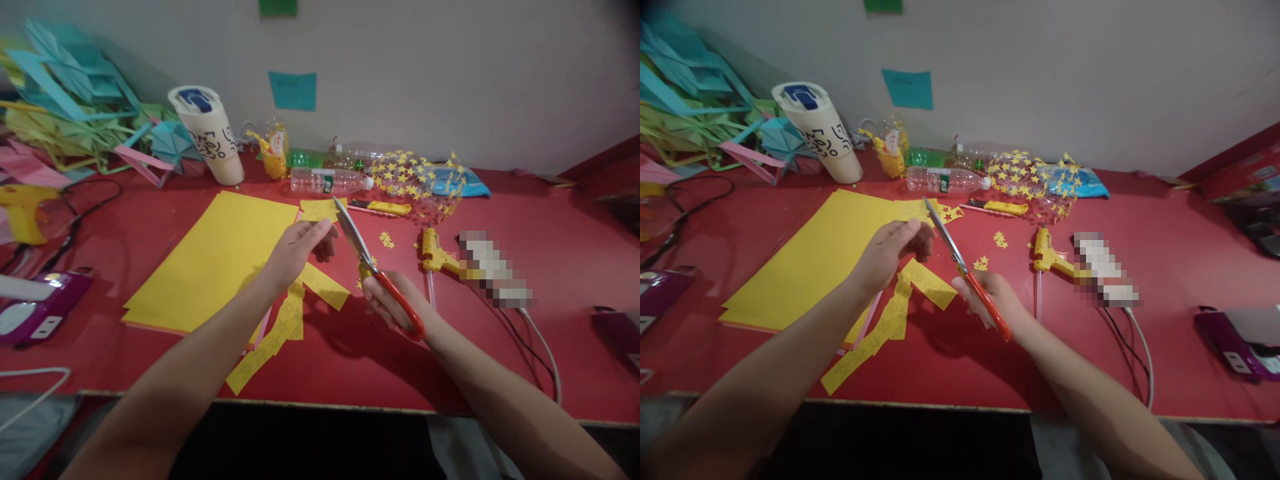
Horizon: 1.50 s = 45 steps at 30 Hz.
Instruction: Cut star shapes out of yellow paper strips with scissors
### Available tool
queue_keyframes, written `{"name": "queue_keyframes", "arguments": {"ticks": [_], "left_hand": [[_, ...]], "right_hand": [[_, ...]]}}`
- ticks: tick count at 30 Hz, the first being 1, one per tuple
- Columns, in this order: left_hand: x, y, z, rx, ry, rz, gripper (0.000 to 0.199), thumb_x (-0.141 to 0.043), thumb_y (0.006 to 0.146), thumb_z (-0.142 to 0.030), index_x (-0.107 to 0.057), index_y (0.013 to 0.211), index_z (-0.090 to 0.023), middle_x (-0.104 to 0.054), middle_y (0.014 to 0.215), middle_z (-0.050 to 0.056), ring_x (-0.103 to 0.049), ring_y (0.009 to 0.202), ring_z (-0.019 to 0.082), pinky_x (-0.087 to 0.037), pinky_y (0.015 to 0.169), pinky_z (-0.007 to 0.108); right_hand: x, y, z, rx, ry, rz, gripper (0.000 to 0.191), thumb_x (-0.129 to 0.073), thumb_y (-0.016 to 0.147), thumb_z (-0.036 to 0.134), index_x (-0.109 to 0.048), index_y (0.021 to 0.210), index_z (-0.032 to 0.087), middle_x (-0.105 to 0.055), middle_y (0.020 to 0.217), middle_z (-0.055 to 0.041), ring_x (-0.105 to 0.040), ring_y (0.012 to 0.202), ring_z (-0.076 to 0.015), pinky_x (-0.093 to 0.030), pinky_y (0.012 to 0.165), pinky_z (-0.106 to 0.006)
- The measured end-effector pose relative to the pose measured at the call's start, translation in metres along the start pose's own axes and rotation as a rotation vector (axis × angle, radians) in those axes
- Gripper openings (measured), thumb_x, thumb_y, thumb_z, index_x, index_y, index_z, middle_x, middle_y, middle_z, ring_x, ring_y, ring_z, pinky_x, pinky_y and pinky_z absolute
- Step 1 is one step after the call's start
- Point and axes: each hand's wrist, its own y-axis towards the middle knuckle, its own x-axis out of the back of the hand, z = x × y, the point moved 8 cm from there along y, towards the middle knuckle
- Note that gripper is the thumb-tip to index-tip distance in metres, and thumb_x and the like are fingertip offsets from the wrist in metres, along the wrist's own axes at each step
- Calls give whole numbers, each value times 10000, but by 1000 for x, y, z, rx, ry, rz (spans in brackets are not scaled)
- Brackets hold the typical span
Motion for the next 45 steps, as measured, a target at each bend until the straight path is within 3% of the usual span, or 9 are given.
{"name": "queue_keyframes", "arguments": {"ticks": [5,8,15,27,35,40,45], "left_hand": [[21,3,-4,-100,-22,-160,272,-586,802,-368,-600,639,-150,-626,605,17,-553,545,80,-454,553,228],[28,3,-7,-137,-68,-221,176,-593,780,-306,-595,684,-159,-638,632,3,-558,541,78,-469,552,231],[31,4,-11,-159,-98,-206,84,-579,751,-253,-587,748,-170,-616,618,-26,-561,528,72,-469,531,215],[33,4,-21,-215,46,-149,67,-573,741,-201,-595,690,-163,-598,579,-26,-552,514,71,-478,531,222],[36,5,-21,-187,44,-121,69,-606,731,-217,-605,696,-158,-604,580,-23,-554,503,73,-485,526,225],[36,5,-22,-185,30,-141,134,-613,725,-217,-551,621,-160,-592,551,-24,-540,481,65,-478,517,223],[42,7,-19,-177,-58,-202,100,-632,697,-205,-536,692,-176,-571,531,-48,-548,479,65,-463,474,199]], "right_hand": [[-2,3,-8,-26,9,11,499,-642,642,646,-393,560,222,-340,353,118,-334,267,-47,-487,467,-273],[-2,4,-10,-34,10,26,498,-657,638,639,-409,566,214,-354,376,112,-342,270,-42,-470,445,-259],[-3,2,-6,-35,-26,45,520,-634,634,677,-411,585,210,-388,413,81,-361,289,-51,-267,304,-198],[0,3,-8,11,-137,105,532,-603,675,697,-422,599,202,-459,464,52,-396,304,-59,-315,336,-206],[2,5,-10,12,-126,87,548,-604,679,707,-382,569,218,-394,408,76,-391,302,-66,-378,357,-221],[0,4,-6,36,-86,112,560,-620,669,709,-362,559,224,-335,370,105,-352,287,-55,-484,460,-260],[1,4,-8,-1,-94,94,574,-625,619,742,-401,570,216,-359,373,101,-358,277,-58,-439,400,-244]]}}
